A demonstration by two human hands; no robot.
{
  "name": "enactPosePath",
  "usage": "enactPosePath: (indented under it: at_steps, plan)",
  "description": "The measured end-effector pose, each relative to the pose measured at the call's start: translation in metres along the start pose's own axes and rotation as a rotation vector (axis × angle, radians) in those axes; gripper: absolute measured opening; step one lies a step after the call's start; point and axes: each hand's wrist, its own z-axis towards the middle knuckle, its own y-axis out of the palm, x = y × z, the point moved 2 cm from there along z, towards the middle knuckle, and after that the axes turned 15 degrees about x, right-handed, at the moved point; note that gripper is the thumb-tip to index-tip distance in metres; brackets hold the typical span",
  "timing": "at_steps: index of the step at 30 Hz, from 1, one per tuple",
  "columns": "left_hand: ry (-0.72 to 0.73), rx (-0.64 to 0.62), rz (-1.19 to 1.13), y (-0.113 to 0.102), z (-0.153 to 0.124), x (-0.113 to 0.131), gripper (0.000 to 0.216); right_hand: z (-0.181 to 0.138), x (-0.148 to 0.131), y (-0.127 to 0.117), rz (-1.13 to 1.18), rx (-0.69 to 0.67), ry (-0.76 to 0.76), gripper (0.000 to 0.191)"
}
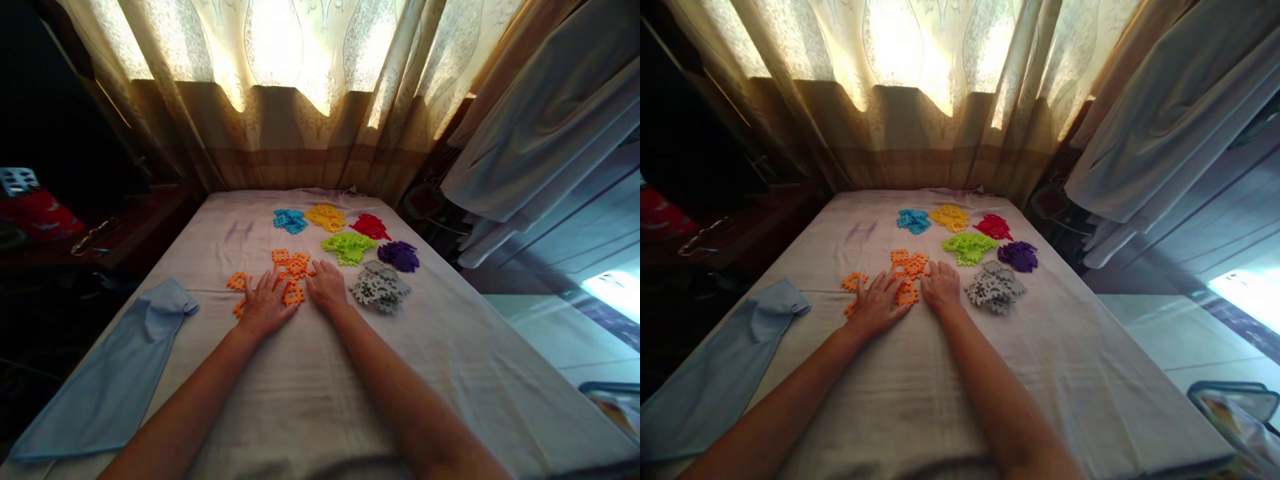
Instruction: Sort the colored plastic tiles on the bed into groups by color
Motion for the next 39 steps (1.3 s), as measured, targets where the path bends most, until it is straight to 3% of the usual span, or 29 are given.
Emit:
enactPosePath:
  at_steps: [5, 10, 13, 16, 20, 23, 26, 31, 39]
  plan:
    - [-0.053, 0.071, 0.031, -0.006, -0.002, -0.024, 0.048, 0.023, -0.028, 0.022, 0.061, -0.073, -0.079, 0.049]
    - [-0.198, 0.095, 0.094, -0.009, -0.002, -0.061, 0.051, 0.033, -0.050, 0.041, 0.319, -0.112, -0.227, 0.041]
    - [-0.302, 0.091, 0.101, -0.006, -0.003, -0.080, 0.052, 0.040, -0.040, 0.044, 0.465, 0.007, -0.063, 0.039]
    - [-0.351, 0.113, 0.095, 0.000, -0.005, -0.091, 0.053, 0.046, -0.017, 0.042, 0.433, 0.109, 0.133, 0.037]
    - [-0.302, 0.126, 0.076, 0.008, -0.005, -0.096, 0.056, 0.050, 0.000, 0.033, 0.323, -0.005, 0.036, 0.028]
    - [-0.284, 0.107, 0.067, 0.011, -0.004, -0.098, 0.058, 0.049, -0.002, 0.024, 0.265, -0.118, -0.123, 0.034]
    - [-0.276, 0.106, 0.066, 0.011, -0.005, -0.099, 0.055, 0.049, -0.008, 0.018, 0.198, -0.196, -0.187, 0.033]
    - [-0.269, 0.110, 0.029, 0.009, -0.006, -0.097, 0.052, 0.049, -0.014, 0.020, 0.182, -0.187, -0.166, 0.026]
    - [-0.302, 0.168, -0.053, 0.006, -0.005, -0.096, 0.043, 0.053, 0.001, 0.021, 0.139, -0.104, -0.027, 0.021]
